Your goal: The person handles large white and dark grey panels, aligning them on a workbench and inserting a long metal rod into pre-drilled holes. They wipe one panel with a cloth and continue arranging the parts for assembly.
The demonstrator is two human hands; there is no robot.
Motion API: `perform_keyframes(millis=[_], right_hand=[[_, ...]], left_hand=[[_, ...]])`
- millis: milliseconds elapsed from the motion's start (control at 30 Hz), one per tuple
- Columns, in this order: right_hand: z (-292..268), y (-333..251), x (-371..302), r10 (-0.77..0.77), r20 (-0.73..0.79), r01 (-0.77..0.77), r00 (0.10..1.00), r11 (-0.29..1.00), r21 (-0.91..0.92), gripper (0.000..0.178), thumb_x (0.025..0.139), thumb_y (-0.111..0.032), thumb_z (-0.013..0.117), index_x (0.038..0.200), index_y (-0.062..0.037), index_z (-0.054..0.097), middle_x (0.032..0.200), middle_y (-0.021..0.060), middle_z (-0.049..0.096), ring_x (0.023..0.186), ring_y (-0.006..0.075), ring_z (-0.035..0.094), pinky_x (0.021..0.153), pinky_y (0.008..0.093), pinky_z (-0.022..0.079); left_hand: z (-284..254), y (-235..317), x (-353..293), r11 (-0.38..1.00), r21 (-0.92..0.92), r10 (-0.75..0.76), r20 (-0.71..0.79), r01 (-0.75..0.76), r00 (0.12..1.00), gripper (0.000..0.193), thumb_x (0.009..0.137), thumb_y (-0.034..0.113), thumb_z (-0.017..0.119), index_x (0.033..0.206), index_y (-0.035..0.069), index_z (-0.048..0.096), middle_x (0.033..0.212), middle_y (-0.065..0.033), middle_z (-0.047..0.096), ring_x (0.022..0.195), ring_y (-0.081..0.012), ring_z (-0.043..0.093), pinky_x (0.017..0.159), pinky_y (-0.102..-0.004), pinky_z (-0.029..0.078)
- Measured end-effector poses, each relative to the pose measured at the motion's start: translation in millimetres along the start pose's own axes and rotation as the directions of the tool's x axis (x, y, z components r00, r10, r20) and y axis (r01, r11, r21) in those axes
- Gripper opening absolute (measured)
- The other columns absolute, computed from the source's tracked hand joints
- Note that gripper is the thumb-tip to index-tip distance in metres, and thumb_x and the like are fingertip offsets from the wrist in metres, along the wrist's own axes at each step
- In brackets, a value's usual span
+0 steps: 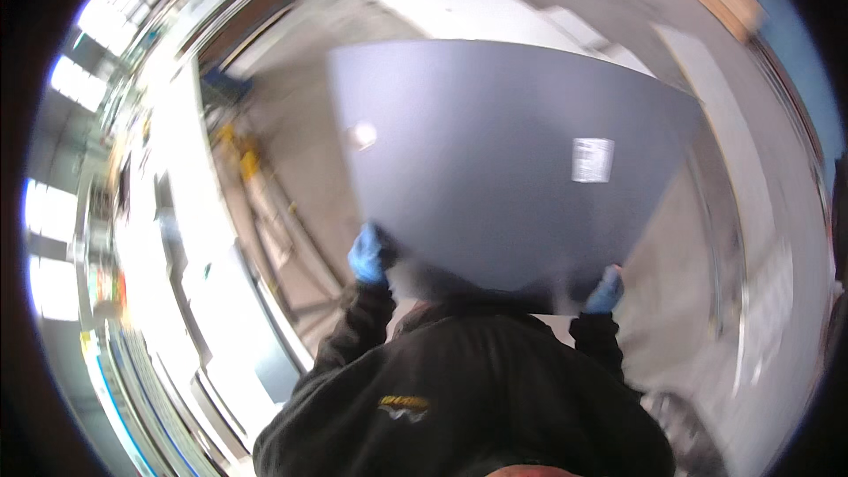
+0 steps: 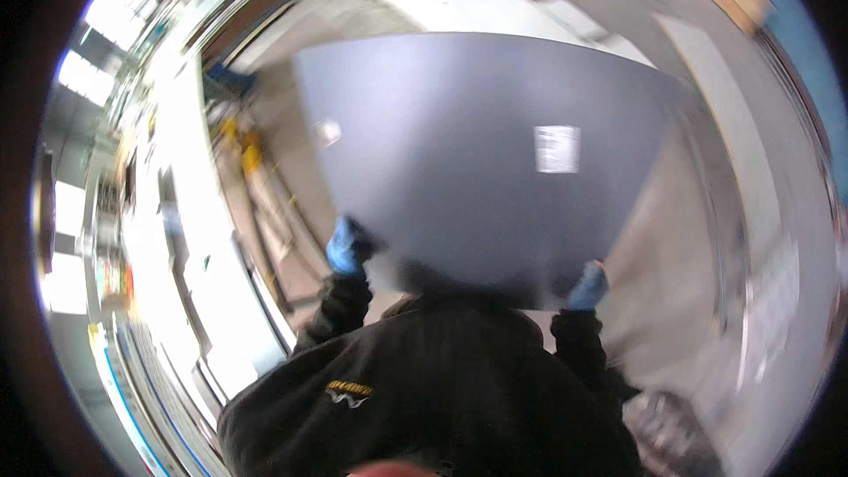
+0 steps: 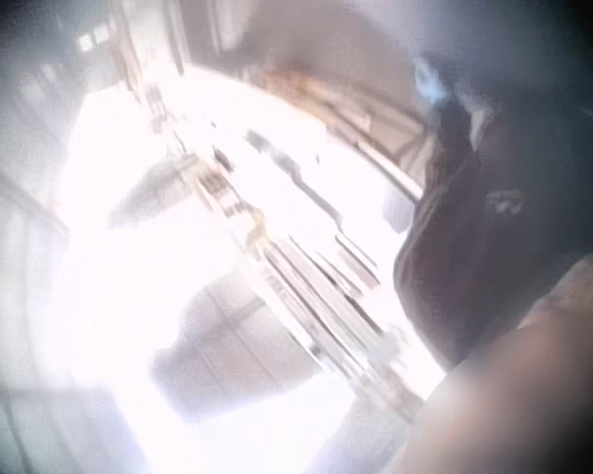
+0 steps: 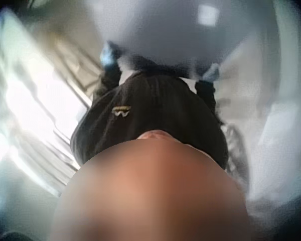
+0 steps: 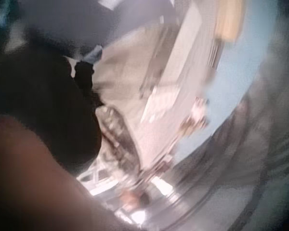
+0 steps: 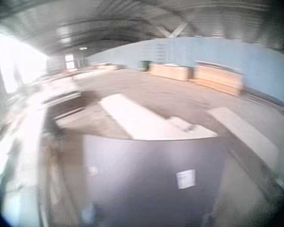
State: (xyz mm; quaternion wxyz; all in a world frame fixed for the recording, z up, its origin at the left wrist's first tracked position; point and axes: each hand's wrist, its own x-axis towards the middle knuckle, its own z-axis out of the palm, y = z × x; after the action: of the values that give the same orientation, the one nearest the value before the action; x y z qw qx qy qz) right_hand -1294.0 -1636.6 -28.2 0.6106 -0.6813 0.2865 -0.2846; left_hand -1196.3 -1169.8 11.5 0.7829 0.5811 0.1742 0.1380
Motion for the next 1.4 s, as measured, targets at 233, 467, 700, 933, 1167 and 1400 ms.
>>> perform_keyframes(millis=[233,467,700,933,1167,1400], right_hand=[[20.4,-73.0,42.8,-0.073,0.096,0.093,0.993,0.969,-0.229,0.059,0.105,-0.045,0.055,0.126,0.0095,0.064,0.123,0.0204,0.068,0.109,0.0282,0.063,0.1,0.0393,0.05],[90.6,-70.7,158.1,-0.265,0.465,0.483,0.845,0.753,-0.447,0.042,0.109,-0.028,0.052,0.128,0.0073,0.063,0.128,0.0213,0.067,0.111,0.0276,0.066,0.102,0.0354,0.052],[275.0,-83.9,223.0,-0.726,0.675,0.989,0.135,0.144,-0.043,0.035,0.108,-0.024,0.055,0.115,0.006,0.07,0.096,0.0143,0.075,0.086,0.0226,0.07,0.083,0.0303,0.058],[316.9,-115.7,172.7,-0.475,0.878,0.874,-0.059,0.4,0.275,0.051,0.112,-0.035,0.039,0.128,0.0073,0.063,0.127,0.0202,0.068,0.098,0.0271,0.068,0.091,0.0354,0.056],[375.8,-127.1,99.0,-0.564,0.773,0.495,-0.29,0.602,0.626,0.055,0.114,-0.034,0.037,0.121,0.0113,0.066,0.114,0.023,0.072,0.096,0.0279,0.071,0.088,0.0362,0.058],[401.7,-137.4,50.9,-0.203,0.915,0.212,-0.349,0.934,0.289,0.061,0.108,-0.046,0.047,0.126,0.009,0.065,0.121,0.0196,0.07,0.102,0.0276,0.067,0.093,0.0379,0.056]], left_hand=[[21.2,24.6,-60.1,0.977,0.018,-0.198,-0.303,0.213,0.932,0.043,0.099,0.043,0.068,0.085,0.003,0.064,0.073,0.0022,0.058,0.062,-0.007,0.051,0.058,-0.0241,0.042],[59.4,15.6,-95.3,0.996,0.031,-0.047,-0.65,0.089,0.758,0.053,0.096,0.053,0.069,0.085,0.002,0.067,0.072,0.0021,0.057,0.068,-0.0083,0.05,0.063,-0.0283,0.044],[110.0,12.3,-141.3,0.999,0.034,0.025,-0.93,0.017,0.367,0.056,0.096,0.055,0.068,0.074,0.004,0.063,0.067,0.0032,0.052,0.065,-0.0079,0.046,0.061,-0.0287,0.042],[184.4,9.7,-316.9,0.992,0.075,0.068,-0.995,-0.099,-0.075,0.059,0.098,0.055,0.065,0.067,0.006,0.057,0.065,0.0037,0.046,0.064,-0.0078,0.041,0.058,-0.0294,0.039],[189.1,-15.5,-344.9,0.941,0.132,0.04,-0.958,-0.313,-0.283,0.06,0.099,0.057,0.062,0.067,0.008,0.053,0.066,0.0054,0.044,0.065,-0.0069,0.039,0.058,-0.0297,0.037],[175.6,-36.1,-351.2,0.9,0.19,0.049,-0.938,-0.392,-0.343,0.057,0.1,0.055,0.062,0.069,0.009,0.053,0.067,0.0064,0.043,0.067,-0.0069,0.04,0.06,-0.0286,0.037]])
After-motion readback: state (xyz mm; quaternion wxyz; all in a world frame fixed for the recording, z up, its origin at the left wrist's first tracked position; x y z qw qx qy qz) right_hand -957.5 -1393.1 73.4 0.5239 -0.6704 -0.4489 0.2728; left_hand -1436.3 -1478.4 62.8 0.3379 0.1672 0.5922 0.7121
